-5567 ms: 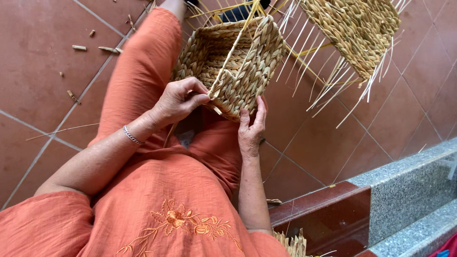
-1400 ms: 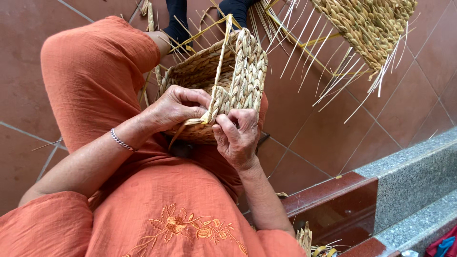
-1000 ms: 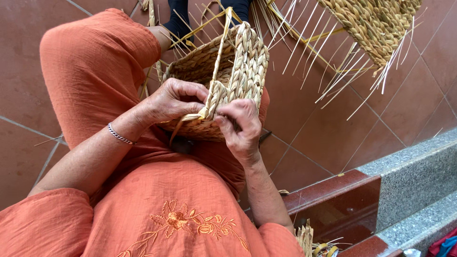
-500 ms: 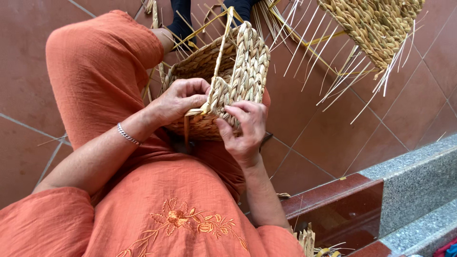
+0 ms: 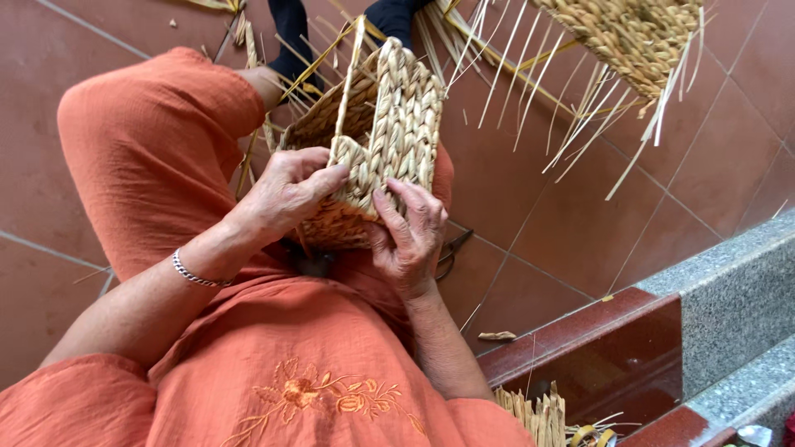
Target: The person sits on the floor weaving a water hyacinth basket. They trim excess strands with scissors, fold and tuck woven strips along the rim, and insert thin wooden sticks to secure the basket edge, working around the rim section by section.
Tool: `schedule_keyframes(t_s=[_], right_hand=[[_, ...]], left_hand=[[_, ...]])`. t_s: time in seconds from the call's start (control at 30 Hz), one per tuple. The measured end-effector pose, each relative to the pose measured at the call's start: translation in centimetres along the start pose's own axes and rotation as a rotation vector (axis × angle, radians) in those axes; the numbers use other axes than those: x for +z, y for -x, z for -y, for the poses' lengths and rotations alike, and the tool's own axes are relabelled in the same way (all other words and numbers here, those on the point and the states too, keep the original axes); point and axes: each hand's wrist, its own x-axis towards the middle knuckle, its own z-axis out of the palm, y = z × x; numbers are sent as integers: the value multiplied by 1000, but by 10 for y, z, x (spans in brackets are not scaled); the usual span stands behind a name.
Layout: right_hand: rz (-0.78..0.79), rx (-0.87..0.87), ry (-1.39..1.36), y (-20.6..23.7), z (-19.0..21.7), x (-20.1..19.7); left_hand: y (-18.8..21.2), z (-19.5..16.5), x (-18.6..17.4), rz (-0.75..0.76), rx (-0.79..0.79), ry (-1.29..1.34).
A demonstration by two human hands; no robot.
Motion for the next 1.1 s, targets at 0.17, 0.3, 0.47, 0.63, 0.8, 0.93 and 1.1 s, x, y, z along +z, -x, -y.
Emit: schedule_keyframes(t_s=[0.17,0.3,0.47,0.63,0.8,0.93,1.1], right_hand=[[-32,52,14,2,-9,6],[-117,181,-147,18,-24,6],[-20,592,-692,43,-42,15],[-43,734,-902,44,-43,29],[-8,754,-984,37,-33,18],[-38,782,-1037,31,-19,17],[-101,703,-966,26,-14,26]], left_hand=[[2,4,-14,30,66,-254],[22,23,-26,0,97,-245],[44,53,-38,-31,8,-150],[31,48,-31,-64,100,-105],[8,44,-12,-226,206,-119],[1,54,-11,-208,104,-343],[-1,49,-28,-82,172,-5]])
